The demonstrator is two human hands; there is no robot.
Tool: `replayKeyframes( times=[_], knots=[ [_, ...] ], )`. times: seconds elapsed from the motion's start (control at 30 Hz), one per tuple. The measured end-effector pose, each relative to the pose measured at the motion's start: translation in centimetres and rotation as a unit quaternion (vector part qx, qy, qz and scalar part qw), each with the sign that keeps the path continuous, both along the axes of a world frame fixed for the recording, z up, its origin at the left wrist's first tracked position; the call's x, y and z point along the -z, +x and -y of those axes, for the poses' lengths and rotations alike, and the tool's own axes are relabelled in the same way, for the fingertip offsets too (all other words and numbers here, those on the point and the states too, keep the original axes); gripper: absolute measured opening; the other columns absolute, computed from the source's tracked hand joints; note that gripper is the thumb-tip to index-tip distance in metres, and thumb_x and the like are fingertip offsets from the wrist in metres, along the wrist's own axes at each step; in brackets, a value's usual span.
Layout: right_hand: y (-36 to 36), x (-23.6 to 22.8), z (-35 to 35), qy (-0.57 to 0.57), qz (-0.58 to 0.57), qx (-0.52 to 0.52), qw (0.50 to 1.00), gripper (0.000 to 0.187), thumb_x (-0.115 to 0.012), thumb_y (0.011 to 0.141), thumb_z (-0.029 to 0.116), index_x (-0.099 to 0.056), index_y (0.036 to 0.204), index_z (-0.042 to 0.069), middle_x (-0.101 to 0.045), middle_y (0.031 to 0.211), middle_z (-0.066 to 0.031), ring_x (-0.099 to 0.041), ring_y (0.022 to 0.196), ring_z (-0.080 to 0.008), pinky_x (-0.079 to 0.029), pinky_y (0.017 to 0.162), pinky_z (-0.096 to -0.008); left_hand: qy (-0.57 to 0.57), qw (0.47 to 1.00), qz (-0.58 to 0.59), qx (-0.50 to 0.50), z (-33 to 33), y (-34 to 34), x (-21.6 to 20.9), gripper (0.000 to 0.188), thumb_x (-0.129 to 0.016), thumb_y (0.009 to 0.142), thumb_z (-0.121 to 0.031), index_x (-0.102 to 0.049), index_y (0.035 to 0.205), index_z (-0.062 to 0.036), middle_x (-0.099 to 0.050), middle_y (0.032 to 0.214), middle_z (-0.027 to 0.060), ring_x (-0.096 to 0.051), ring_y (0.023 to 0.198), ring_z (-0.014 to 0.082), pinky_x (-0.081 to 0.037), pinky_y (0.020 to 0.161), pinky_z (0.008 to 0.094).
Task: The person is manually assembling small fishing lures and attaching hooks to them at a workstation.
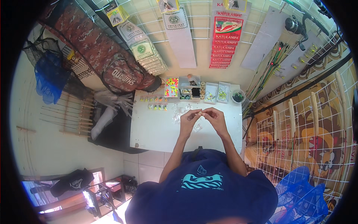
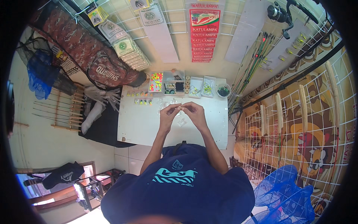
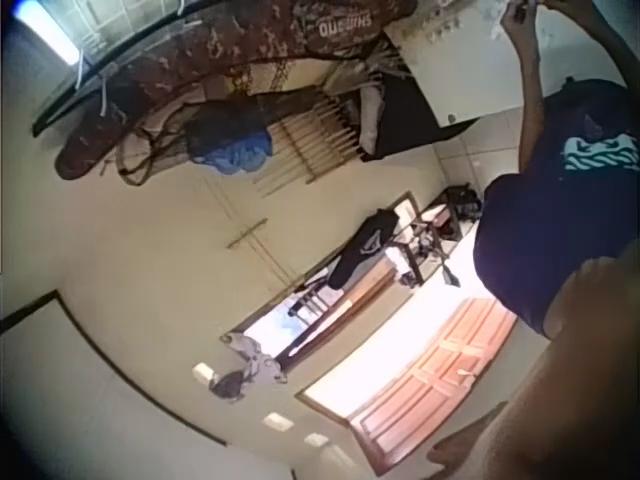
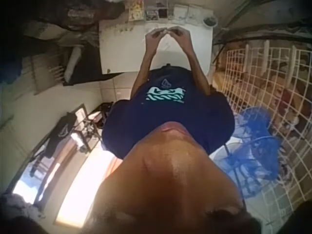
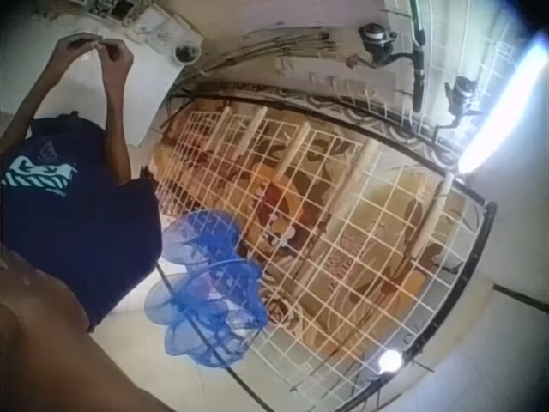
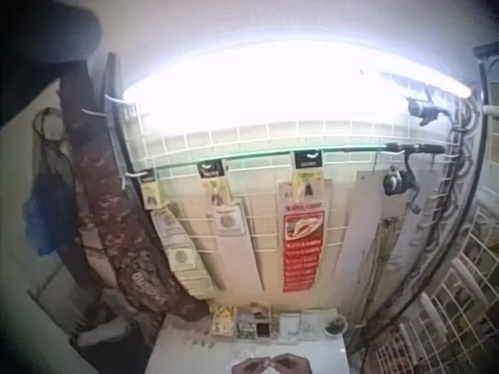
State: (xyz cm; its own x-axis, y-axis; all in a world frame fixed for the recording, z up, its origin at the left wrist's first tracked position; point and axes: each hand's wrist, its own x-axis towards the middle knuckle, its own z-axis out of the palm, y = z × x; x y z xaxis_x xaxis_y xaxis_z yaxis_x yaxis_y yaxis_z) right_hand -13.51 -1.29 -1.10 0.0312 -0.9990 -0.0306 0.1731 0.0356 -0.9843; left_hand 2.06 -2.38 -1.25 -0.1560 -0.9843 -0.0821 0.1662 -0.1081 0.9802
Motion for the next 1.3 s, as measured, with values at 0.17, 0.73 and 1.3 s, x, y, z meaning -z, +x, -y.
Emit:
replayKeyframes(
  times=[0.17, 0.73, 1.3],
  knots=[
    [-0.7, 0.6, 0.0, 0.041, 0.047, -0.013, 0.998, 0.02, -0.07, 0.086, 0.009, -0.055, 0.097, 0.004, -0.068, 0.082, -0.0057, -0.058, 0.078, -0.0067, -0.043, 0.067, -0.0225, 0.012, 1.0, -0.008, 0.019, -0.3, 0.1, 0.1, 0.02, -0.066, 0.09, -0.008, -0.068, 0.108, -0.0009, -0.066, 0.097, 0.0049, -0.06, 0.09, 0.0104, -0.048, 0.083, 0.0248],
    [-4.4, 7.2, -0.2, 0.114, -0.051, -0.144, 0.982, 0.013, -0.064, 0.083, 0.003, -0.057, 0.093, 0.006, -0.065, 0.081, -0.0028, -0.059, 0.075, -0.0082, -0.046, 0.066, -0.0225, 0.028, 0.994, -0.007, -0.103, 1.0, 1.7, 1.4, 0.016, -0.063, 0.092, -0.009, -0.065, 0.103, 0.0013, -0.07, 0.093, 0.01, -0.053, 0.071, 0.0076, -0.043, 0.068, 0.0225],
    [-12.4, 19.5, 18.2, 0.1, -0.31, 0.213, 0.921, 0.011, -0.06, 0.084, 0.001, -0.069, 0.088, -0.002, -0.068, 0.076, -0.0153, -0.066, 0.05, -0.0246, -0.053, 0.039, -0.0344, 0.058, 0.992, 0.055, -0.1, 3.2, 2.5, 0.9, 0.024, -0.067, 0.089, -0.009, -0.066, 0.109, 0.0039, -0.071, 0.092, 0.0118, -0.057, 0.074, 0.0083, -0.044, 0.067, 0.022]
  ],
)
